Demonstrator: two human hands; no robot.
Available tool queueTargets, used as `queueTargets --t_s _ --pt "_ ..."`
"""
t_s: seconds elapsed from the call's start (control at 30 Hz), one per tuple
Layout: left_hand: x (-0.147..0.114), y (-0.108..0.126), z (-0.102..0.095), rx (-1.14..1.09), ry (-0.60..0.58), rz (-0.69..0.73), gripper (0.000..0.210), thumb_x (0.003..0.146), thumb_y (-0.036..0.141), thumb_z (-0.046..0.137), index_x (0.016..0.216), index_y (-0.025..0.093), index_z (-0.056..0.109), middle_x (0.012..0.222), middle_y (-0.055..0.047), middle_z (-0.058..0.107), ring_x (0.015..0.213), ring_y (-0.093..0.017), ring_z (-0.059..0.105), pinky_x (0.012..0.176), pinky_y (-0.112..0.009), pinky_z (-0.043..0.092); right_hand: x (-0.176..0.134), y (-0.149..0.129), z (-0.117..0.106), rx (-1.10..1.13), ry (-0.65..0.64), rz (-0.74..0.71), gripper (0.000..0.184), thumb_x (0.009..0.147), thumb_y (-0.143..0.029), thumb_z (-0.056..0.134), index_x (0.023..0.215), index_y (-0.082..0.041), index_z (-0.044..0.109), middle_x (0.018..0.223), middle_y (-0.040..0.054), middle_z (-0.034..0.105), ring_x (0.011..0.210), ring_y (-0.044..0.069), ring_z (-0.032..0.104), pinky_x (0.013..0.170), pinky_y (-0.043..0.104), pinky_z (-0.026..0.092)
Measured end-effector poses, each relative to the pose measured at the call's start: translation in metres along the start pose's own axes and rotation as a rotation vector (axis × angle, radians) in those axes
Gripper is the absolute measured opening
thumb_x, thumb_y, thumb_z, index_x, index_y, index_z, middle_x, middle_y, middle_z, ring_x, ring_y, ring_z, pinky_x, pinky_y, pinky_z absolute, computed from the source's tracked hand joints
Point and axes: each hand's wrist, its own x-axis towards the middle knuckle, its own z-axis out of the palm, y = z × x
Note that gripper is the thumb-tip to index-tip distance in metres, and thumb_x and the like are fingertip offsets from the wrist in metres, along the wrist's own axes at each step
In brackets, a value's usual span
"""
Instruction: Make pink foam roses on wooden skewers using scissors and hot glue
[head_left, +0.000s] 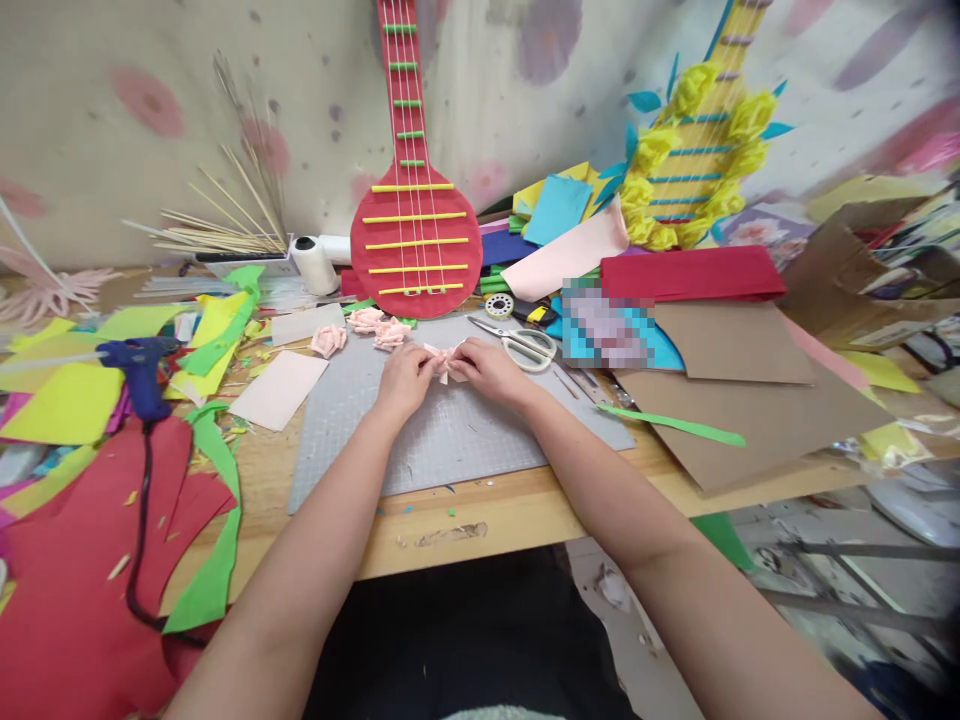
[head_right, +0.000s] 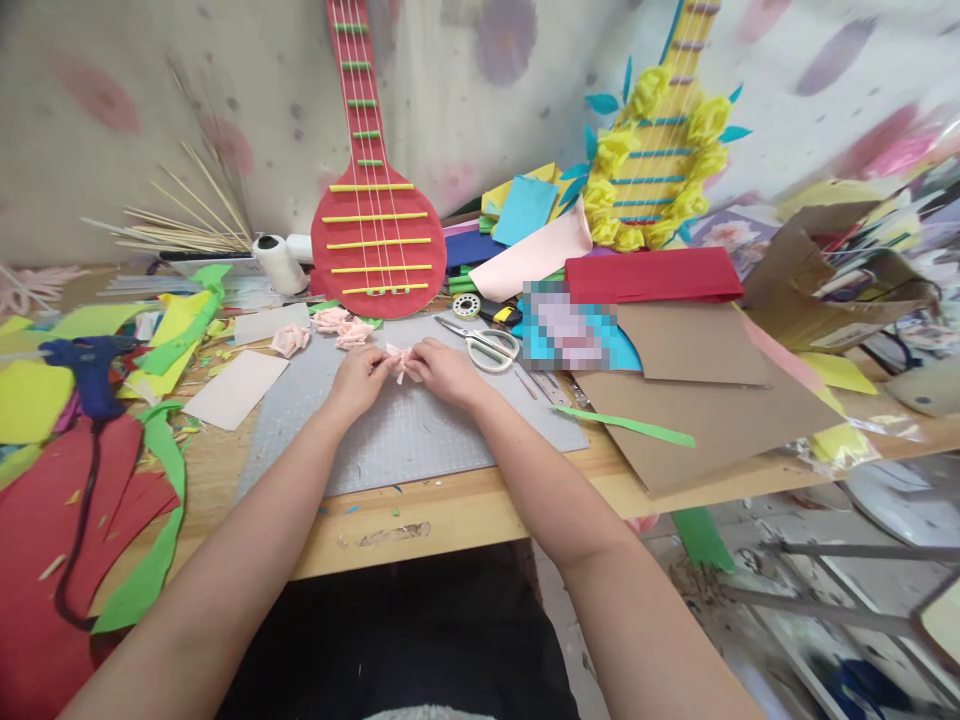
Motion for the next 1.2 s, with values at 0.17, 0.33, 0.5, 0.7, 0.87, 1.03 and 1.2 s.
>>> queueTargets --t_s 0.17,0.33,0.5,0.7,0.87,1.03,1.2 --pt "-0.001 -0.001 0.003 -0.173 0.011 -0.058 0.020 0.077 0.033 0.055 0.067 0.018 0.061 0.072 -0.003 0.060 0.072 -0.016 0.053 0.068 -0.029 0.040 0.001 -0.001 -0.001 0.009 0.024 -0.001 0.016 0.086 -0.024 0.046 0.082 -0.015 0.059 0.083 0.0052 0.056 0.079 0.015 0.052 0.075 0.026 0.038" --pt "0.001 -0.006 0.006 -0.226 0.029 -0.094 0.015 0.075 0.028 0.057 0.064 0.018 0.059 0.071 -0.002 0.058 0.071 -0.015 0.052 0.066 -0.028 0.040 0.002 0.000 -0.002 0.052 0.019 -0.009 0.017 0.086 -0.024 0.045 0.082 -0.015 0.059 0.083 0.0049 0.057 0.079 0.014 0.052 0.076 0.026 0.038" --pt "0.000 -0.001 0.004 -0.214 0.038 -0.114 0.015 0.077 0.031 0.055 0.069 0.019 0.059 0.073 -0.002 0.059 0.073 -0.015 0.052 0.069 -0.029 0.041 0.001 -0.003 -0.001 0.066 0.037 0.024 0.012 0.083 -0.022 0.048 0.079 -0.016 0.058 0.083 0.0044 0.056 0.078 0.013 0.051 0.075 0.026 0.038" --pt "-0.008 0.018 -0.003 -0.012 0.281 0.077 0.027 0.071 0.039 0.064 0.088 0.021 0.052 0.090 -0.005 0.058 0.088 -0.019 0.051 0.085 -0.034 0.038 0.004 -0.003 0.000 0.099 0.146 0.204 0.012 0.082 -0.023 0.048 0.076 -0.016 0.056 0.081 0.0042 0.058 0.076 0.014 0.052 0.072 0.026 0.038" --pt "-0.007 0.021 0.005 0.134 0.193 0.060 0.011 0.079 0.032 0.055 0.079 0.021 0.052 0.082 -0.005 0.060 0.083 -0.021 0.053 0.078 -0.033 0.037 0.008 -0.002 0.003 0.135 0.188 0.257 0.013 0.082 -0.024 0.048 0.074 -0.016 0.055 0.077 0.0029 0.059 0.073 0.014 0.051 0.071 0.026 0.038" --pt "-0.008 0.020 0.012 0.168 0.199 -0.009 0.016 0.084 0.033 0.048 0.081 0.021 0.057 0.080 -0.005 0.062 0.077 -0.019 0.055 0.071 -0.030 0.037 0.009 -0.004 0.006 0.182 0.167 0.313 0.016 0.083 -0.026 0.045 0.074 -0.016 0.055 0.074 0.0027 0.059 0.073 0.014 0.052 0.069 0.025 0.038" --pt "-0.013 0.022 0.012 0.140 0.230 -0.063 0.017 0.084 0.030 0.048 0.086 0.020 0.061 0.085 -0.005 0.064 0.075 -0.018 0.057 0.070 -0.029 0.039 0.011 -0.002 0.008 0.195 0.178 0.350 0.019 0.084 -0.027 0.044 0.075 -0.015 0.056 0.074 0.0030 0.059 0.072 0.014 0.052 0.067 0.025 0.038"
